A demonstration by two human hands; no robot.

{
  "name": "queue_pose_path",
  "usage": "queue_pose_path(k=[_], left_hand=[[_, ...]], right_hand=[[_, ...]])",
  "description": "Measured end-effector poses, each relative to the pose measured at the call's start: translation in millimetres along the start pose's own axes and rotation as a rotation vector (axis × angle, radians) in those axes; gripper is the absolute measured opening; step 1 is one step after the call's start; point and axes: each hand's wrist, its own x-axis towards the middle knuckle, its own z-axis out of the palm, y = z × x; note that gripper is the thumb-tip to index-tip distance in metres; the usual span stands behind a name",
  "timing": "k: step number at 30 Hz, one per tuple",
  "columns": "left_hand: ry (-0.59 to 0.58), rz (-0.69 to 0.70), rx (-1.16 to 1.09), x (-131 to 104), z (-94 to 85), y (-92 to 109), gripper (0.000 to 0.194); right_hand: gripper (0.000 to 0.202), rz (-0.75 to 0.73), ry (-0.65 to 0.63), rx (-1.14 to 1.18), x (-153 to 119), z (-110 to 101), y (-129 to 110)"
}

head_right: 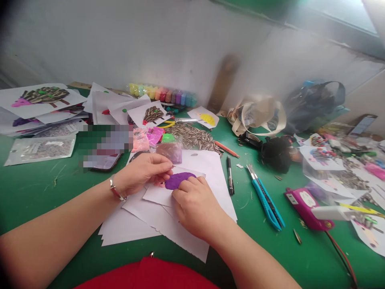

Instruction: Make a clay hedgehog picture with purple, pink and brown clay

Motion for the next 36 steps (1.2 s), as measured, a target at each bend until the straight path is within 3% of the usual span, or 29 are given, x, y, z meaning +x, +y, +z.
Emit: queue_pose_path(k=[4,10,15,23,30,36], left_hand=[[0.003,-0.002,-0.010,0,-0.3,-1,0.015],[-0.003,-0.001,-0.008,-1,-0.7,-2,0.019],[-0.002,0.000,0.002,-1,-0.7,-1,0.019],[0.002,-0.018,0.000,-1,-0.5,0,0.017],[0.000,-0.012,0.026,0,-0.1,-2,0.019],[0.000,-0.002,0.043,1,0.0,-2,0.019]], right_hand=[[0.018,-0.014,0.006,0.015,-2,-2,1],[0.029,0.005,0.113,0.123,-3,-2,10],[0.028,-0.077,0.070,0.031,-2,3,9],[0.027,-0.023,0.029,0.040,0,2,13],[0.029,0.017,0.121,0.094,-2,2,17],[0.025,-0.021,0.053,0.008,-1,1,9]])
